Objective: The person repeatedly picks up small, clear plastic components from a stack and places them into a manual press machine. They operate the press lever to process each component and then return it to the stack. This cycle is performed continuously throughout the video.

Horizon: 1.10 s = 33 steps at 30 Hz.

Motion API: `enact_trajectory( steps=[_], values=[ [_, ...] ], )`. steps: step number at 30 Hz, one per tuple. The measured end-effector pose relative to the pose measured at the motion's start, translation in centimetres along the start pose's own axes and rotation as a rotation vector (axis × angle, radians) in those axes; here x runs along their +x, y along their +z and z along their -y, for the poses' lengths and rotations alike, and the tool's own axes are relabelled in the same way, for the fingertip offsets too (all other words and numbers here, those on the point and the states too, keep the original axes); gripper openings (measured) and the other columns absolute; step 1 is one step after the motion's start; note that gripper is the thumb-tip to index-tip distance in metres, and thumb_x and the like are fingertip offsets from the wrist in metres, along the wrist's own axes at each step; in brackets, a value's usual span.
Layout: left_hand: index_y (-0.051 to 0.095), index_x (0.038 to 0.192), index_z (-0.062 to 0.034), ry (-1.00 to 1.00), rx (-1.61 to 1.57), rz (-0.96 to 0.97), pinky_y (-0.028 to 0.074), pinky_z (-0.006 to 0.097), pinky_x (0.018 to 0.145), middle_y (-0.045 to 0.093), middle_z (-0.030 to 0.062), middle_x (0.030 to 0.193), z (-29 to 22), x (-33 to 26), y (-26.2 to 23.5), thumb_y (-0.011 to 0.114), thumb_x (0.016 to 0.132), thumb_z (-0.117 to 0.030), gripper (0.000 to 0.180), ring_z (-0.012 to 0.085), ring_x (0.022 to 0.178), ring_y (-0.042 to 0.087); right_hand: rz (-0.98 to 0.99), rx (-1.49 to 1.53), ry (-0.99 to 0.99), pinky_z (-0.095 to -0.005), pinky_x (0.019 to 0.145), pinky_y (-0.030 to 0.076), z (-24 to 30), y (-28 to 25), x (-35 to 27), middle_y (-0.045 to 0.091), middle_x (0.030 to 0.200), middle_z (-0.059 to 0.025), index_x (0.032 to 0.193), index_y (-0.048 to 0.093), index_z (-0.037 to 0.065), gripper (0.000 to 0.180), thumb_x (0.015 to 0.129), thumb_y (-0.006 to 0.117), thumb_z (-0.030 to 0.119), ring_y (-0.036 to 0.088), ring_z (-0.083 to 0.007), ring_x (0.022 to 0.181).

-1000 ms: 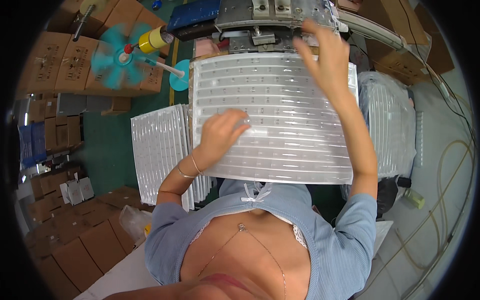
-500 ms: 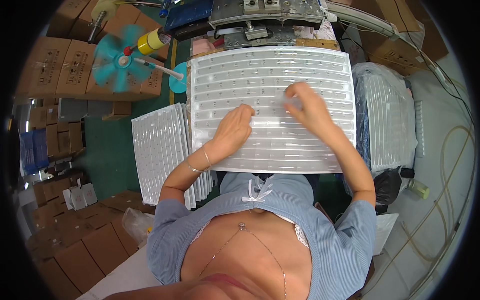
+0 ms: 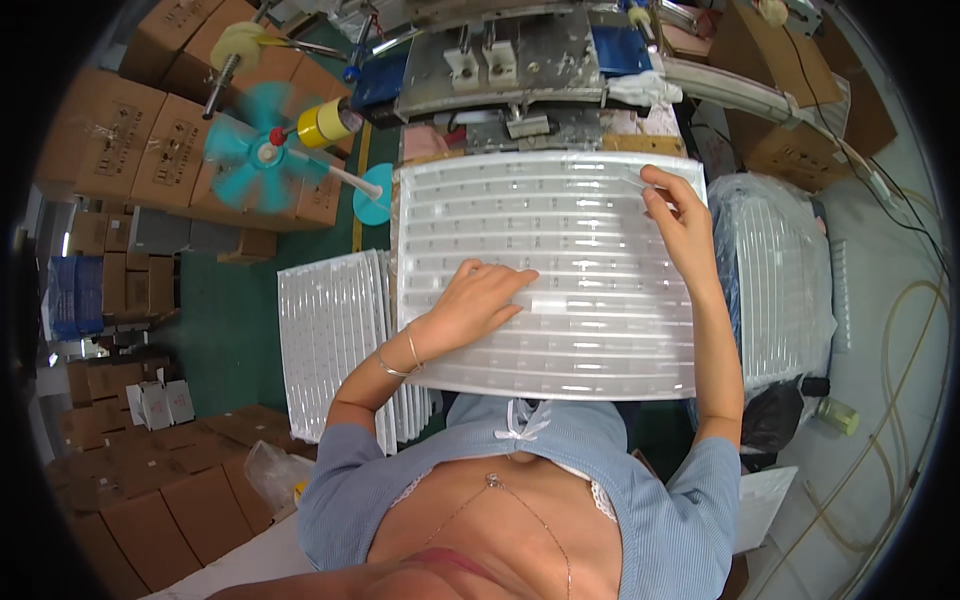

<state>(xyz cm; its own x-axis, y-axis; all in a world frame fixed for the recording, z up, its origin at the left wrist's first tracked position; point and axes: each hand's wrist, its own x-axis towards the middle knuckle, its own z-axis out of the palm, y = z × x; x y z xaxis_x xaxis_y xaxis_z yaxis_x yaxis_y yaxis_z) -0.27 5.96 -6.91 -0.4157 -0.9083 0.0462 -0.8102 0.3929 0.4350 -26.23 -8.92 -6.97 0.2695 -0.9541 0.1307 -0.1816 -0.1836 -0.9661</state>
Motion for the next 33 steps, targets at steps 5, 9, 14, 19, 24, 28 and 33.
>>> enact_trajectory(
  steps=[5, 9, 14, 19, 24, 28, 33],
  values=[
    [0.054, 0.117, -0.0087, -0.185, -0.096, -0.418, 0.038, 0.037, 0.085, 0.06, 0.0083, 0.101, 3.8, 4.7, -4.4, 0.063, 0.078, -0.014, 0.041, 0.0251, 0.093, 0.056, -0.04, 0.041, -0.06, -0.0251, 0.071, 0.052, 1.6, 0.2, 2.6, 0.059, 0.111, -0.0062, 0.109, 0.059, 0.0, 0.025, 0.087, 0.057, 0.01, 0.059, -0.0132, 0.092],
    [0.057, 0.116, -0.0119, -0.175, 0.182, -0.841, 0.035, 0.039, 0.081, 0.057, 0.0101, 0.104, 4.8, 12.7, -7.8, 0.063, 0.079, -0.026, 0.04, 0.0258, 0.095, 0.05, -0.14, -0.016, -0.109, -0.0255, 0.071, 0.051, 3.0, 0.2, 4.2, 0.061, 0.108, -0.0074, 0.106, 0.059, 0.0, 0.024, 0.086, 0.059, 0.011, 0.061, -0.0143, 0.091],
    [0.065, 0.103, -0.0161, -0.211, 0.481, -0.8, 0.032, 0.04, 0.079, 0.057, 0.0099, 0.097, 7.7, 21.3, -10.8, 0.064, 0.08, -0.032, 0.028, 0.026, 0.093, 0.049, -0.208, -0.218, -0.381, -0.0275, 0.068, 0.052, 4.8, 3.6, 8.9, 0.062, 0.103, -0.0082, 0.103, 0.059, 0.002, 0.023, 0.082, 0.063, 0.011, 0.063, -0.0165, 0.086],
    [0.066, 0.094, -0.0157, -0.035, 0.456, -1.018, 0.032, 0.036, 0.074, 0.057, 0.0042, 0.086, 6.5, 20.9, -10.2, 0.069, 0.073, -0.025, 0.023, 0.0217, 0.081, 0.052, -0.314, -0.505, -0.711, -0.0318, 0.071, 0.047, 7.1, 7.8, 14.2, 0.063, 0.093, -0.0056, 0.097, 0.062, 0.009, 0.019, 0.079, 0.066, 0.012, 0.062, -0.0203, 0.084],
    [0.065, 0.096, -0.0118, -0.165, 0.055, -0.964, 0.034, 0.031, 0.07, 0.055, 0.0035, 0.082, 4.4, 13.6, -9.2, 0.068, 0.078, -0.022, 0.021, 0.0169, 0.07, 0.052, -0.432, -0.945, -0.821, -0.0362, 0.071, 0.038, 7.1, 9.5, 18.4, 0.064, 0.083, -0.001, 0.086, 0.063, 0.015, 0.013, 0.075, 0.066, 0.02, 0.058, -0.0206, 0.082],
    [0.063, 0.102, -0.0065, -0.212, -0.129, -0.881, 0.042, 0.028, 0.07, 0.057, 0.0054, 0.086, 3.7, 9.7, -8.2, 0.066, 0.081, -0.017, 0.023, 0.0148, 0.071, 0.052, -0.483, -0.924, -0.802, -0.0385, 0.073, 0.037, 6.2, 9.1, 18.9, 0.065, 0.086, -0.0008, 0.095, 0.064, 0.017, 0.022, 0.076, 0.065, 0.029, 0.058, -0.0214, 0.087],
    [0.061, 0.102, -0.0028, -0.171, -0.342, -0.799, 0.044, 0.028, 0.08, 0.061, 0.0079, 0.096, 1.9, 7.0, -6.1, 0.068, 0.08, -0.015, 0.026, 0.0177, 0.084, 0.057, -0.417, -0.733, -0.646, -0.0413, 0.078, 0.038, 5.3, 6.7, 14.9, 0.065, 0.099, -0.0045, 0.107, 0.061, 0.015, 0.034, 0.082, 0.06, 0.037, 0.057, -0.0251, 0.094]
  ],
)
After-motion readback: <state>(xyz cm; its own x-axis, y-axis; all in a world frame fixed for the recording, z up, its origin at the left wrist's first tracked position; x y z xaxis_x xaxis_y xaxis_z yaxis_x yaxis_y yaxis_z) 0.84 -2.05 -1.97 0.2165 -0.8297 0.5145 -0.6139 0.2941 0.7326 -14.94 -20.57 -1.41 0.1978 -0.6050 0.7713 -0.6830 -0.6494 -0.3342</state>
